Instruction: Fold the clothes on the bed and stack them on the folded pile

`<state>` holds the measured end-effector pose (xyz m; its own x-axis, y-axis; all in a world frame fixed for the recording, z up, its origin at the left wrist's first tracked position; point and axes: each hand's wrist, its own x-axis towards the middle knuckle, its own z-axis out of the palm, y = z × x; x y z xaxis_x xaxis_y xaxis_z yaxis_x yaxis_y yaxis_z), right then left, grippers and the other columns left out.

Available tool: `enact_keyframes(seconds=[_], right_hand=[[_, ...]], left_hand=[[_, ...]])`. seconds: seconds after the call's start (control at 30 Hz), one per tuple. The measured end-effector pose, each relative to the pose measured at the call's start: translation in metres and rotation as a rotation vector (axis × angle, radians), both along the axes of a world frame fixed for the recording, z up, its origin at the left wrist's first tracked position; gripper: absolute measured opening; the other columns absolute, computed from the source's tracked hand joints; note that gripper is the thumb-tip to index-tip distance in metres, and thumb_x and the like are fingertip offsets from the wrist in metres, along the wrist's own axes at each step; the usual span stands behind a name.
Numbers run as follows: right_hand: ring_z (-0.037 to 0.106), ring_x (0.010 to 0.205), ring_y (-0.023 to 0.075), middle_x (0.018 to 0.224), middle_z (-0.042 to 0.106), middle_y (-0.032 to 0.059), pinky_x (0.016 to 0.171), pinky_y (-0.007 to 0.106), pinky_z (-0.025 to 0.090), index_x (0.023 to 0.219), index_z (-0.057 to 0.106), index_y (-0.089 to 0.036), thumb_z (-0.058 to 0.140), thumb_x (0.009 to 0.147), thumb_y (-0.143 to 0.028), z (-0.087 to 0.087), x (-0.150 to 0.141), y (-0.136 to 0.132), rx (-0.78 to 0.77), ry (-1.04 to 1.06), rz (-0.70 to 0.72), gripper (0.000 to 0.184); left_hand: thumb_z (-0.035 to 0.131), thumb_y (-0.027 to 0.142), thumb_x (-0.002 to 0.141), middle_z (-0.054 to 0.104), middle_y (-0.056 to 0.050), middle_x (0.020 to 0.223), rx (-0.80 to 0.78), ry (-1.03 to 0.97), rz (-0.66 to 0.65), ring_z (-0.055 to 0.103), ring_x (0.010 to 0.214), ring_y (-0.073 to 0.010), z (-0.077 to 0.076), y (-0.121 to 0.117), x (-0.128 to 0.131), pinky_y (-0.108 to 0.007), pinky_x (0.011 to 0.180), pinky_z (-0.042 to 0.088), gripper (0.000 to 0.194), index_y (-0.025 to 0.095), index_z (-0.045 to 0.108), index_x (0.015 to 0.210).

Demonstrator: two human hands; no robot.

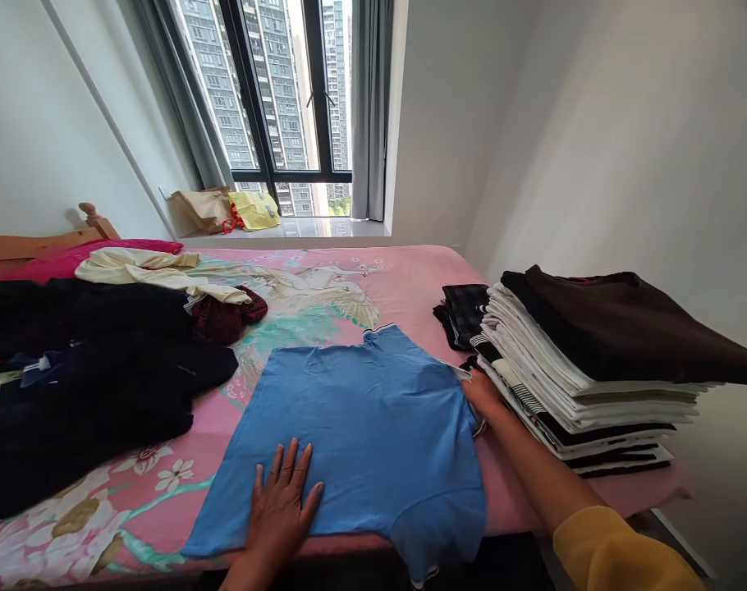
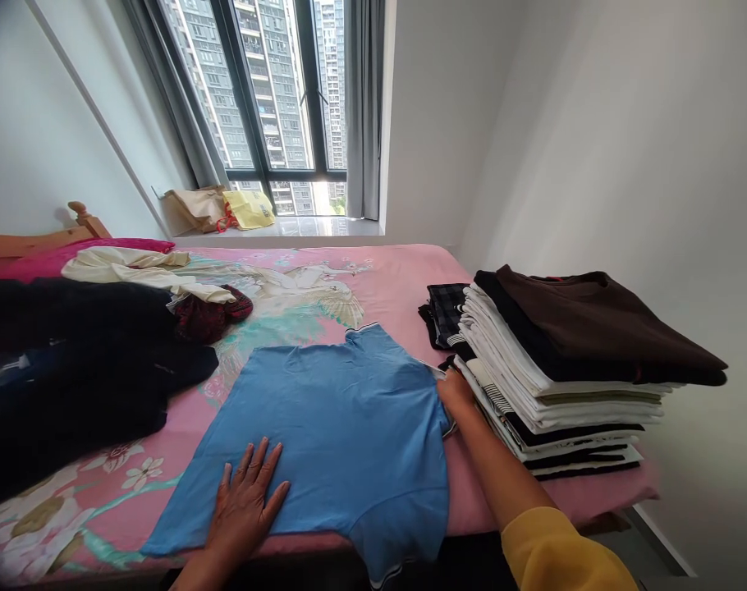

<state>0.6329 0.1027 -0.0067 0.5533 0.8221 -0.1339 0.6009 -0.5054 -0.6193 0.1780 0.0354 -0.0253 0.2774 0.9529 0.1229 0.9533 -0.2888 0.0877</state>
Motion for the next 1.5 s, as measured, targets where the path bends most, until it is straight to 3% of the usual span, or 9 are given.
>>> enact_keyframes(seconds=[0.2,0.43,0.6,0.73,0.87,1.1,1.2,1.3,1.5], right_hand=[[0.048,0.116,0.0341,0.122,0.052,0.0241,0.095,0.045,0.035,0.121,0.047,-0.009,0.048,0.079,-0.016,0.013,-0.011,-0.01,0.034,-0.26,-0.041,0.042],[0.049,0.111,0.0197,0.113,0.057,0.0107,0.102,0.035,0.034,0.109,0.055,-0.016,0.034,0.087,-0.015,0.035,-0.113,0.001,0.502,-0.345,0.592,0.031],[0.037,0.127,0.0224,0.131,0.051,0.0092,0.108,0.043,0.025,0.123,0.051,-0.019,0.04,0.089,-0.031,0.013,-0.152,-0.003,0.295,-0.333,0.883,0.038],[0.019,0.137,0.0274,0.148,0.028,0.0118,0.111,0.048,0.012,0.14,0.034,-0.018,0.035,0.086,-0.06,-0.003,-0.131,-0.001,-0.024,-0.432,0.748,0.068],[0.029,0.133,0.0271,0.142,0.039,0.0129,0.109,0.047,0.016,0.133,0.044,-0.015,0.03,0.09,-0.049,0.004,-0.136,0.016,-0.056,-0.467,0.657,0.056],[0.038,0.128,0.0222,0.136,0.047,0.01,0.109,0.039,0.024,0.127,0.05,-0.016,0.033,0.091,-0.035,0.005,-0.183,0.051,0.121,-0.417,0.836,0.044],[0.037,0.129,0.0252,0.139,0.043,0.0123,0.107,0.043,0.027,0.129,0.048,-0.013,0.036,0.09,-0.037,-0.009,-0.158,0.071,0.043,-0.453,0.705,0.048],[0.045,0.122,0.0254,0.132,0.05,0.013,0.101,0.041,0.035,0.123,0.054,-0.012,0.036,0.089,-0.031,-0.014,-0.122,0.096,0.04,-0.468,0.592,0.043],[0.051,0.112,0.0199,0.117,0.061,0.0074,0.1,0.03,0.034,0.112,0.059,-0.018,0.038,0.087,-0.026,-0.004,-0.088,0.163,0.106,-0.396,0.428,0.034]], left_hand=[[0.042,0.048,0.084,0.026,-0.003,0.15,-0.085,-0.054,0.012,0.018,0.139,-0.0277,0.003,0.006,-0.004,-0.057,0.109,0.007,0.059,0.027,0.036,0.138],[0.035,0.039,0.091,0.032,-0.006,0.147,-0.035,-0.212,-0.28,0.023,0.138,-0.0233,0.034,0.035,0.052,-0.052,0.112,0.011,0.049,0.025,0.036,0.138],[0.034,0.05,0.089,0.025,-0.003,0.15,-0.15,-0.153,-0.373,0.017,0.139,-0.027,0.029,0.056,0.074,-0.059,0.11,0.003,0.055,0.032,0.03,0.14],[0.035,0.062,0.083,0.02,-0.004,0.152,-0.176,-0.037,-0.031,0.014,0.139,-0.0297,0.013,0.068,0.001,-0.062,0.107,-0.001,0.068,0.03,0.026,0.142],[0.034,0.058,0.084,0.028,-0.01,0.149,-0.147,0.056,0.315,0.018,0.138,-0.0323,0.017,0.086,-0.066,-0.064,0.105,0.008,0.067,0.02,0.036,0.138],[0.032,0.045,0.091,0.033,-0.002,0.148,-0.158,-0.083,-0.146,0.023,0.137,-0.0208,0.027,0.14,-0.027,-0.048,0.112,0.013,0.047,0.03,0.042,0.134],[0.037,0.052,0.087,0.033,-0.005,0.147,-0.191,-0.061,-0.037,0.024,0.137,-0.0264,0.019,0.175,-0.027,-0.056,0.11,0.009,0.052,0.031,0.042,0.134],[0.037,0.045,0.088,0.048,-0.01,0.137,-0.124,-0.078,0.166,0.04,0.127,-0.0268,0.013,0.217,-0.05,-0.05,0.106,0.026,0.045,0.023,0.052,0.125],[0.036,0.026,0.088,0.047,-0.009,0.137,-0.063,-0.122,0.13,0.04,0.127,-0.0218,0.008,0.293,-0.077,-0.04,0.106,0.03,0.04,0.02,0.051,0.125]])
